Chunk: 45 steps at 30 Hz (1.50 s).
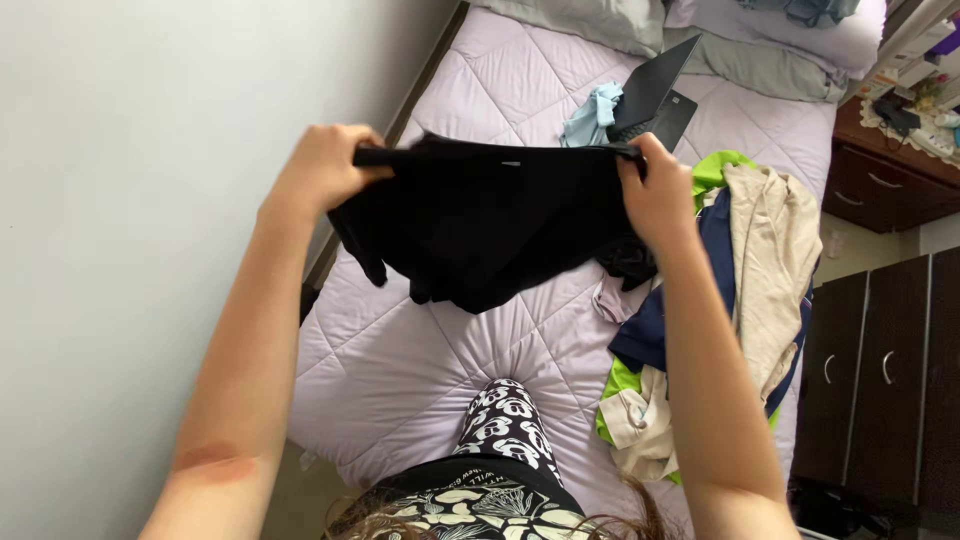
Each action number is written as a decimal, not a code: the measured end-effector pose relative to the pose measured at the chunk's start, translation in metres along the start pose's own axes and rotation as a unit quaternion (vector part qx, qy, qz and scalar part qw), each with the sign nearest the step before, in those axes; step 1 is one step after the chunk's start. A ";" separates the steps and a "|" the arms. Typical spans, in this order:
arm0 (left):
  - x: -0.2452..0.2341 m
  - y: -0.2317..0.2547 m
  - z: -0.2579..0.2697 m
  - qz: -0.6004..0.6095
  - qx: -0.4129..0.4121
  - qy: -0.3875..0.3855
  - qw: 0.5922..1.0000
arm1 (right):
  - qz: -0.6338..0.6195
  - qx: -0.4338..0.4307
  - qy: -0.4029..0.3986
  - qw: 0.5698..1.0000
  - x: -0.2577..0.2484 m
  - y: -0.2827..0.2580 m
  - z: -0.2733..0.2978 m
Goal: The person picks up folded clothes from a bed and places them onto a metal wire shelf inside a closet, repeating the action for several items including a red sweater, a white garment, and a stack of colorful clothes, before taking a black shirt and folding it on the bed.
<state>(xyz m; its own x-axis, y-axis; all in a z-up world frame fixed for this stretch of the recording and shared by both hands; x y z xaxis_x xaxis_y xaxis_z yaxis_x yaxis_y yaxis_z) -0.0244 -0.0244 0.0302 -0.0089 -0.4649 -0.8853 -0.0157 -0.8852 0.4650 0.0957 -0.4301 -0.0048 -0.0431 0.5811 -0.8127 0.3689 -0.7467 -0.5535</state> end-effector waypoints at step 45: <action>0.499 -0.195 -0.006 -0.023 -0.500 -0.209 0.840 | 0.027 0.321 -0.184 0.929 0.406 0.282 0.124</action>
<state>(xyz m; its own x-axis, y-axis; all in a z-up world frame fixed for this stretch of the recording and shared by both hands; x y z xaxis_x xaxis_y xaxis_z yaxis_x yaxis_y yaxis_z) -0.0202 -0.0838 -0.5021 -0.3856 -0.5675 -0.7275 0.8206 -0.5714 0.0108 0.0671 -0.4446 -0.5133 -0.3980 0.4753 -0.7847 -0.2438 -0.8793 -0.4090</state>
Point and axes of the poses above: each hand's wrist, its own z-axis away from the middle knuckle, its own x-axis out of the palm, y = z × x, the point moved 4 cm from there along -z, towards the middle knuckle, and after that the axes turned 8 degrees about -y, right-handed, at the moved point
